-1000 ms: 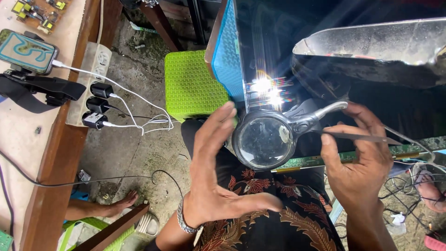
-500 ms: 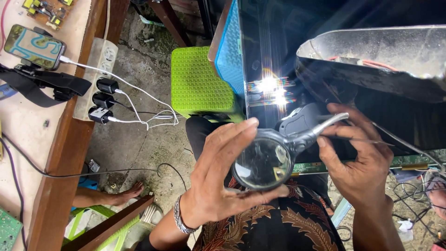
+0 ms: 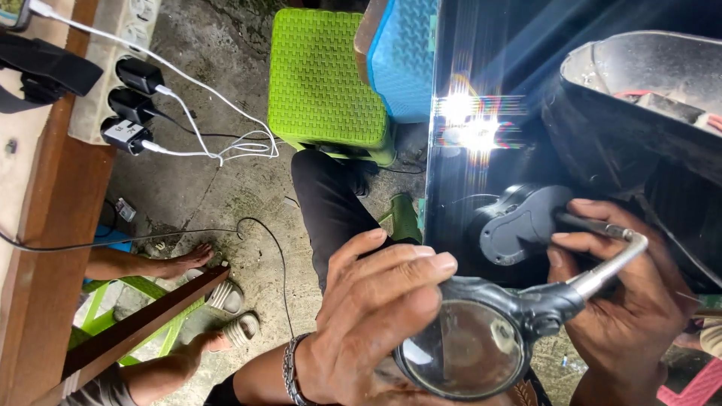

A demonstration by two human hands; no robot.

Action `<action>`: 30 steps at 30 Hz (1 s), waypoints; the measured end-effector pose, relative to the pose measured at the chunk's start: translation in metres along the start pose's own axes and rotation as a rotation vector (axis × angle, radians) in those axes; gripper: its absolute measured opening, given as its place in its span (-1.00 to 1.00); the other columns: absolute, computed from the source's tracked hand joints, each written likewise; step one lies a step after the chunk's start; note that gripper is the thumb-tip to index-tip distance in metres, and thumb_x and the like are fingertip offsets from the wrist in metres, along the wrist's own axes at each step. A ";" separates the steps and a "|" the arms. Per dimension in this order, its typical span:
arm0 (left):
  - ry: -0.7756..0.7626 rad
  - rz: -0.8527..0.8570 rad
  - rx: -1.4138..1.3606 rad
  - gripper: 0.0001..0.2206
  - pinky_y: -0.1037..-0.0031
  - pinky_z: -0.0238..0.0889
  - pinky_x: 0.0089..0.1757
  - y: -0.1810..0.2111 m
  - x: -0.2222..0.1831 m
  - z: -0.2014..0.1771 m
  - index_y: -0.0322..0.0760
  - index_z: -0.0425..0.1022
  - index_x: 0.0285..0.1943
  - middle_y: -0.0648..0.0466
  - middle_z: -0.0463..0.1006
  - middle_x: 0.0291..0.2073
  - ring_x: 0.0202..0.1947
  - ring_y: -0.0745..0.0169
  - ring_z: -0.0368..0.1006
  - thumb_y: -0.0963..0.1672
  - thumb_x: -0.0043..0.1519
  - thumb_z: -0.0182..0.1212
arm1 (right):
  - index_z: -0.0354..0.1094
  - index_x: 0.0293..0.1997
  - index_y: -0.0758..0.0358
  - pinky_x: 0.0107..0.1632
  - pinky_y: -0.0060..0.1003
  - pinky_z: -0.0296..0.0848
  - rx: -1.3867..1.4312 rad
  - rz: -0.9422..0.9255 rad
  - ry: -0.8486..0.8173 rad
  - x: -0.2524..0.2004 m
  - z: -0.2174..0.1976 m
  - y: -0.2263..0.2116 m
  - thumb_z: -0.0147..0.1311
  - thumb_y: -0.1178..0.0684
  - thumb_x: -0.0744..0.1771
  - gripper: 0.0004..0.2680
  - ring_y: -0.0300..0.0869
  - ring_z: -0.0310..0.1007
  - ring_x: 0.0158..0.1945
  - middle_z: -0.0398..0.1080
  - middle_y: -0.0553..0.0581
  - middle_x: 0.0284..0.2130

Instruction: Cleaning the electrical contacts of a ribbon cable on an LCD screen using a magnifying glass and a small tool.

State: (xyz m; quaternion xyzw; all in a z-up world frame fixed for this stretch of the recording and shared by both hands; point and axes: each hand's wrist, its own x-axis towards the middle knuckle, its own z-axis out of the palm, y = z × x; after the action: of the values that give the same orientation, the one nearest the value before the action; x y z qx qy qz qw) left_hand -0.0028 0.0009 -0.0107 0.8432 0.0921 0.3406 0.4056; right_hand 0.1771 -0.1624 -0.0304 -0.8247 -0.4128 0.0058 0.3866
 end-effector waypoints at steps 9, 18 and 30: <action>-0.121 -0.021 -0.068 -0.55 -0.03 0.07 0.52 -0.010 0.005 -0.011 0.09 -0.11 0.67 -0.04 0.45 0.41 0.42 -0.03 0.52 0.16 0.69 -0.27 | 0.43 -0.09 0.66 0.31 0.13 0.49 0.000 0.033 -0.033 -0.006 0.003 0.002 0.19 0.45 0.38 -0.94 0.31 0.50 0.15 0.42 0.70 0.07; 0.016 0.040 -0.050 -0.66 -0.05 0.23 0.43 -0.024 0.016 -0.004 -0.01 0.03 0.54 -0.03 0.58 0.26 0.23 0.01 0.66 0.10 0.71 -0.32 | 0.39 -0.02 0.66 0.45 0.10 0.41 0.017 0.117 -0.028 -0.006 0.007 0.000 0.16 0.47 0.41 -0.92 0.32 0.47 0.28 0.39 0.72 0.16; -0.235 0.179 -0.096 -0.69 -0.17 0.08 0.41 -0.050 0.017 -0.012 0.05 -0.02 0.54 0.12 0.55 0.33 0.31 0.00 0.69 -0.03 0.65 -0.15 | 0.37 -0.07 0.61 0.33 -0.02 0.51 0.054 0.121 0.091 -0.017 0.002 0.035 0.10 0.44 0.42 -0.97 0.29 0.50 0.20 0.37 0.76 0.15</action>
State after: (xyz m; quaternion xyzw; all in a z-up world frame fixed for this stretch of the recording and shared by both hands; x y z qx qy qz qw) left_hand 0.0082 0.0489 -0.0342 0.8617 -0.0480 0.2783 0.4216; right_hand 0.1893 -0.1852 -0.0593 -0.8368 -0.3440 0.0025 0.4260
